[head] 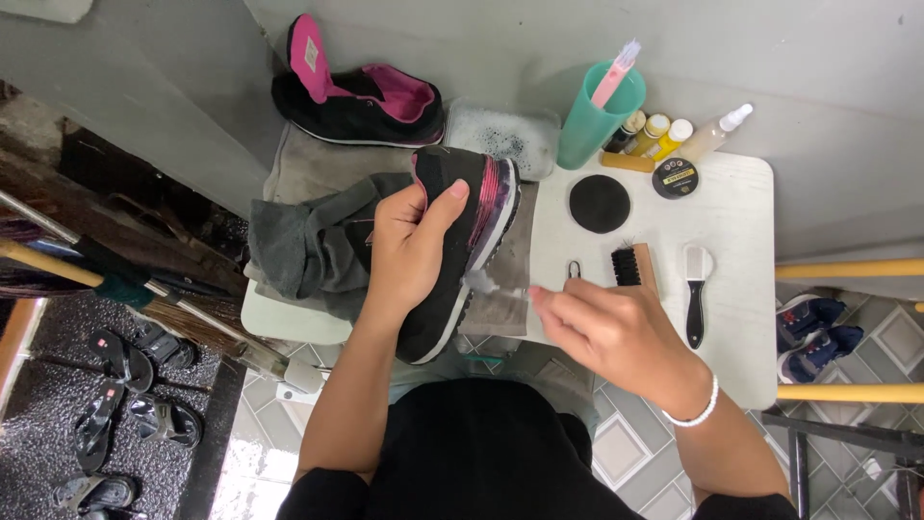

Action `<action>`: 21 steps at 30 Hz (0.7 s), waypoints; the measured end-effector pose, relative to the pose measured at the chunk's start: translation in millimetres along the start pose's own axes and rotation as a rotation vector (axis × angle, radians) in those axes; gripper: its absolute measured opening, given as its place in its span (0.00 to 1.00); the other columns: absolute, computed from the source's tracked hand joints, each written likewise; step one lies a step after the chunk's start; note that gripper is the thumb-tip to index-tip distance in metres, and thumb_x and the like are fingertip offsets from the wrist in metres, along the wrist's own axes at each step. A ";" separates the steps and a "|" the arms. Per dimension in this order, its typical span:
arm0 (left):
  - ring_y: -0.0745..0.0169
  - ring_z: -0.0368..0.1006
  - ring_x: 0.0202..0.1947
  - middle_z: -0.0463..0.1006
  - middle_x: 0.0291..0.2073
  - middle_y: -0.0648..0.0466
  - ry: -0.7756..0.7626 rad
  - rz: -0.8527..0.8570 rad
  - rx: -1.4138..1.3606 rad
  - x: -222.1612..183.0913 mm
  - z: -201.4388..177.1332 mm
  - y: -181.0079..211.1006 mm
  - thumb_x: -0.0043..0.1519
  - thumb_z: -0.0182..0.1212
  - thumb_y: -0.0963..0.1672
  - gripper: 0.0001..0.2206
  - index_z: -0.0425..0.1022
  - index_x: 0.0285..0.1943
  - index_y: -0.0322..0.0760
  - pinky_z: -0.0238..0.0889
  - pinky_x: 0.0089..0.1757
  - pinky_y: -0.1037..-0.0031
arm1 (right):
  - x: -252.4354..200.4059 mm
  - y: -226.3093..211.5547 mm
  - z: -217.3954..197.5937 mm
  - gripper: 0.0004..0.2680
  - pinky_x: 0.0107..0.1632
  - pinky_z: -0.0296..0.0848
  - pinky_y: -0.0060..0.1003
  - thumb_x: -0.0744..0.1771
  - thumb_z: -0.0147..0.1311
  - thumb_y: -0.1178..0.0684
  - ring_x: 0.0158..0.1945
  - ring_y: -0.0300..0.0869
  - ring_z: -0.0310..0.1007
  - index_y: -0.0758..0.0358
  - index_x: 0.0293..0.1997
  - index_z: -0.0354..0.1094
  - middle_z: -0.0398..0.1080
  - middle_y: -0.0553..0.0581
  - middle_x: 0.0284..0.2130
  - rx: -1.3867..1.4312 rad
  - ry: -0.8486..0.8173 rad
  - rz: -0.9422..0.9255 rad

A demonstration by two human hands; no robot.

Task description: Detailing the sole of a sneaker by applying a white substance with a small brush

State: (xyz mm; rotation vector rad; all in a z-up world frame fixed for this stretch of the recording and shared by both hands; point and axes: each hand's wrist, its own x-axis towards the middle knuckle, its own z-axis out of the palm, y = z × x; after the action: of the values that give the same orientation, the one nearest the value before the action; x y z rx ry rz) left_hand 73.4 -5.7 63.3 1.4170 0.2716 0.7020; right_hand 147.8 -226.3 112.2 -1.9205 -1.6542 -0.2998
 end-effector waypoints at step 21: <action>0.82 0.50 0.15 0.59 0.07 0.62 0.006 0.017 -0.039 5.8 6.4 9.2 0.68 0.60 0.43 0.22 0.66 0.15 0.44 0.43 0.21 0.86 | -3.6 13.3 -16.1 0.03 0.20 0.67 0.31 0.64 0.62 0.64 0.13 0.40 0.65 0.64 0.37 0.77 0.65 0.51 0.17 -0.076 0.217 -0.017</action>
State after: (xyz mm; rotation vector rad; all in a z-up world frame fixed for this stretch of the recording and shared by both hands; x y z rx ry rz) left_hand 79.0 -7.5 74.5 1.3814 0.2498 0.7218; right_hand 163.0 -239.1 119.6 -1.8558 -1.5362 -0.5644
